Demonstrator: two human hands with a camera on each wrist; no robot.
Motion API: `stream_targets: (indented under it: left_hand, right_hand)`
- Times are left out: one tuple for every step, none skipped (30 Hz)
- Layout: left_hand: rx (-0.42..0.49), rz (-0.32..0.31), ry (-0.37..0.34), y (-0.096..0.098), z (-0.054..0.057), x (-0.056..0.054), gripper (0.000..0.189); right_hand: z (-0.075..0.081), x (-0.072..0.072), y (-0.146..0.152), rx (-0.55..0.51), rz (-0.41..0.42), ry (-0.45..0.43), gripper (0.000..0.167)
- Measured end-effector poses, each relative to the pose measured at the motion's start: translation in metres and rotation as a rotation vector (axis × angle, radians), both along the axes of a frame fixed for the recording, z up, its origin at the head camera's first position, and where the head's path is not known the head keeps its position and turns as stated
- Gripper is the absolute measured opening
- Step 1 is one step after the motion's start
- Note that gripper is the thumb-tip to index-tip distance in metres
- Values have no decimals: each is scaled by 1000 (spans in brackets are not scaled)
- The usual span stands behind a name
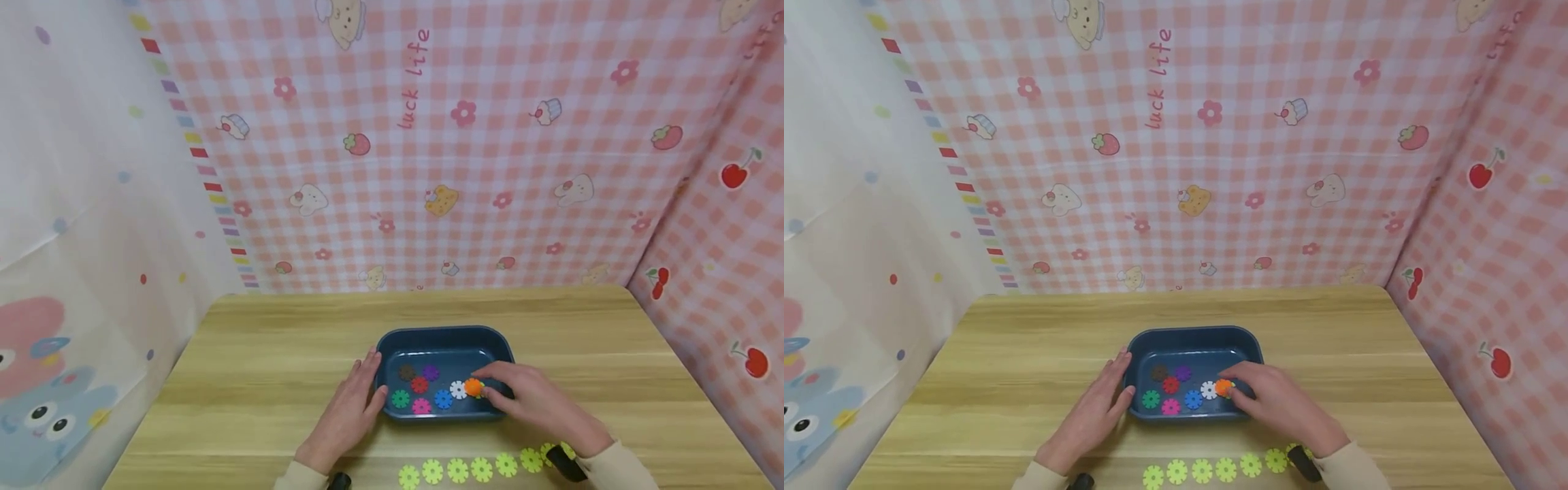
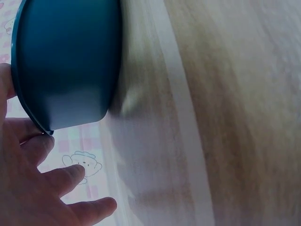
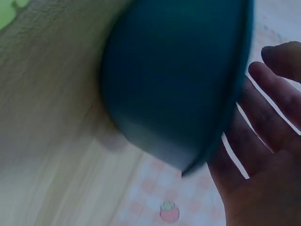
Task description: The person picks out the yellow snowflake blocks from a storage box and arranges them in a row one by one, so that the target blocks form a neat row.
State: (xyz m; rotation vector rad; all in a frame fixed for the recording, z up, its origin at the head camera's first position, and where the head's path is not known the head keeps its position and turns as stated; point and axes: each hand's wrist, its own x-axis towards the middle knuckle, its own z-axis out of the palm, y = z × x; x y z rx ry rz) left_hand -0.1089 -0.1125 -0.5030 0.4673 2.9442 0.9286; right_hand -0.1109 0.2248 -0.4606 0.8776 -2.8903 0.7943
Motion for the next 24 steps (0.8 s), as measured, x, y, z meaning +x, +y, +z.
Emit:
stream_targets:
  left_hand:
    - [-6,3,-1,0,0,0,62]
    - [-8,4,-3,0,0,0,62]
    - [-8,5,-6,0,0,0,62]
    - [-9,6,-6,0,0,0,62]
    - [-10,7,-7,0,1,0,62]
    - [-10,7,-8,0,1,0,62]
    - [-10,7,-8,0,1,0,62]
    - [-10,6,-9,1,1,0,62]
    - [-10,6,-4,1,2,-1,62]
    - [-10,6,0,1,2,-1,62]
    - [-10,5,4,1,3,-2,62]
    - [-10,5,9,1,3,-2,62]
    - [-10,4,14,1,3,-2,61]
    - [-11,2,16,1,3,-2,61]
    - [-11,1,16,1,2,-2,61]
    - [-11,0,14,0,2,-2,61]
    - [-11,-1,12,0,2,-1,61]
    - [-11,-2,9,0,1,-1,61]
    - [-9,-4,8,0,1,0,61]
    - [-8,-5,7,0,0,0,61]
    - [-7,-5,9,0,0,0,61]
    - [-5,-6,12,0,0,0,61]
    - [-4,-9,18,0,0,0,61]
    - [-3,-9,19,0,0,0,61]
  right_hand:
    - [-1,-3,-4,16,4,-19,24]
    - [-3,-5,-7,31,13,-36,24]
    - [-4,-7,-11,45,20,-57,24]
    - [-5,-9,-14,60,28,-69,25]
    - [-7,-11,-16,69,38,-80,26]
    - [-8,-13,-18,74,48,-91,27]
    - [-9,-15,-19,79,60,-98,27]
    - [-9,-16,-20,84,66,-107,27]
    - [-9,-18,-22,85,72,-114,27]
    - [-9,-20,-23,87,76,-121,27]
    - [-9,-22,-25,89,77,-132,27]
    - [-9,-24,-27,87,81,-146,27]
    - [-9,-26,-28,86,86,-160,27]
    - [-9,-27,-30,82,92,-178,27]
    - [-10,-29,-31,78,101,-196,28]
    - [-11,-30,-33,73,110,-217,28]
    - [-12,-31,-34,67,123,-235,29]
    - [-13,-32,-35,56,139,-250,29]
    - [-15,-34,-37,48,153,-264,29]
    - [-15,-35,-37,36,166,-276,29]
    - [-16,-36,-38,26,175,-280,28]
    - [-16,-37,-39,18,178,-278,28]
    - [-15,-38,-39,19,173,-260,28]
    - [-14,-39,-39,21,162,-234,27]
